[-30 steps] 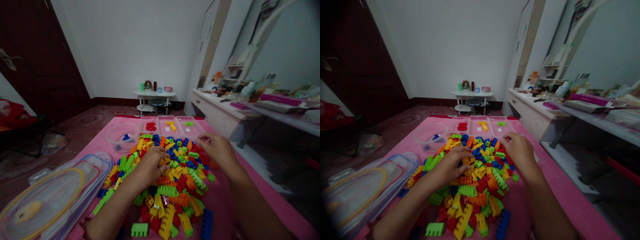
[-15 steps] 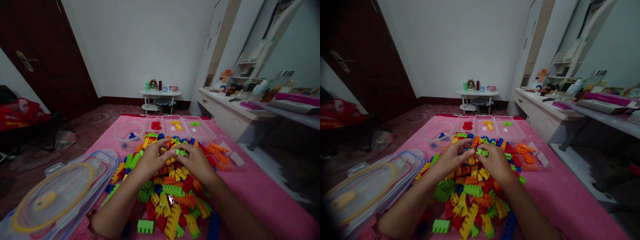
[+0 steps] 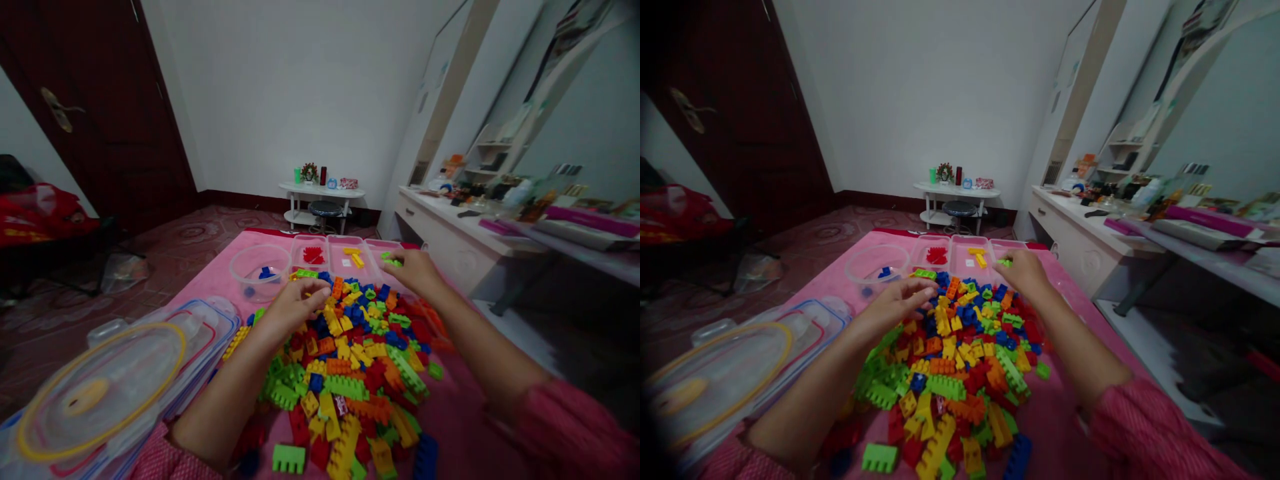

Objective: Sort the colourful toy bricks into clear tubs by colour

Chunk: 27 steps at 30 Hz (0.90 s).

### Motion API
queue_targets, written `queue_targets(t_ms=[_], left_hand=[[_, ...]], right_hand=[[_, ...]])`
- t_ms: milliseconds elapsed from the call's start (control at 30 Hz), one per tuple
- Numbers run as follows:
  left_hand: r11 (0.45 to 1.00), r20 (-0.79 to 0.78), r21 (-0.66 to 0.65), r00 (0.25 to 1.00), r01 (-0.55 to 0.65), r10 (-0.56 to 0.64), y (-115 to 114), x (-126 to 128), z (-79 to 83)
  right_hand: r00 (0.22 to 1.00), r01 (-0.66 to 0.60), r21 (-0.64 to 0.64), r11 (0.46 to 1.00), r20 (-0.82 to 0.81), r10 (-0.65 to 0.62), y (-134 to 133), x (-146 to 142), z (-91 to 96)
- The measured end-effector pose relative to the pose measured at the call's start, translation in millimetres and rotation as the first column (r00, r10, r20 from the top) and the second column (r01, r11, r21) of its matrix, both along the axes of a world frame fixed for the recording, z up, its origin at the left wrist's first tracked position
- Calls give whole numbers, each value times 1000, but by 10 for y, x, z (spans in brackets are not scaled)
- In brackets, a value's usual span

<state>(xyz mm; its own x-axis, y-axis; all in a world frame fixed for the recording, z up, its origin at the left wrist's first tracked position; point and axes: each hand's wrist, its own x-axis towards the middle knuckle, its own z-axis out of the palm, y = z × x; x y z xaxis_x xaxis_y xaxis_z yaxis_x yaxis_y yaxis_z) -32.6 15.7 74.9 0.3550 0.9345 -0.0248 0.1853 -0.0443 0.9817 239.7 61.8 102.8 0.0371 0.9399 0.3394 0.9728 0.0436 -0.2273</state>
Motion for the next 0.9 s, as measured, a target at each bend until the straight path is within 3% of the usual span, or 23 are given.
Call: queue_targets(t_ms=[133, 267, 400, 633, 767, 833, 900], left_hand=[[979, -127, 197, 989, -51, 77, 114, -85, -68], [920, -235, 378, 950, -107, 207, 155, -124, -110], [914, -265, 399, 944, -81, 199, 128, -113, -83], [909, -306, 400, 919, -114, 250, 160, -163, -54], [902, -445, 426, 850, -77, 282, 209, -364, -6], [916, -560, 401, 798, 23, 225, 199, -507, 52], [936, -640, 329, 759, 126, 123, 156, -640, 127]], right_hand=[[983, 130, -24, 991, 132, -126, 342, 196, 82], [988, 38, -82, 996, 155, -25, 343, 37, -39], [982, -87, -221, 971, 146, 121, 252, -181, -261], [977, -173, -354, 919, 60, 207, -96, -437, -493], [952, -304, -343, 889, -77, 296, -451, -589, -381], [944, -328, -287, 900, -118, 307, -636, -614, -232], [961, -275, -269, 923, -43, 274, -812, -579, -74]])
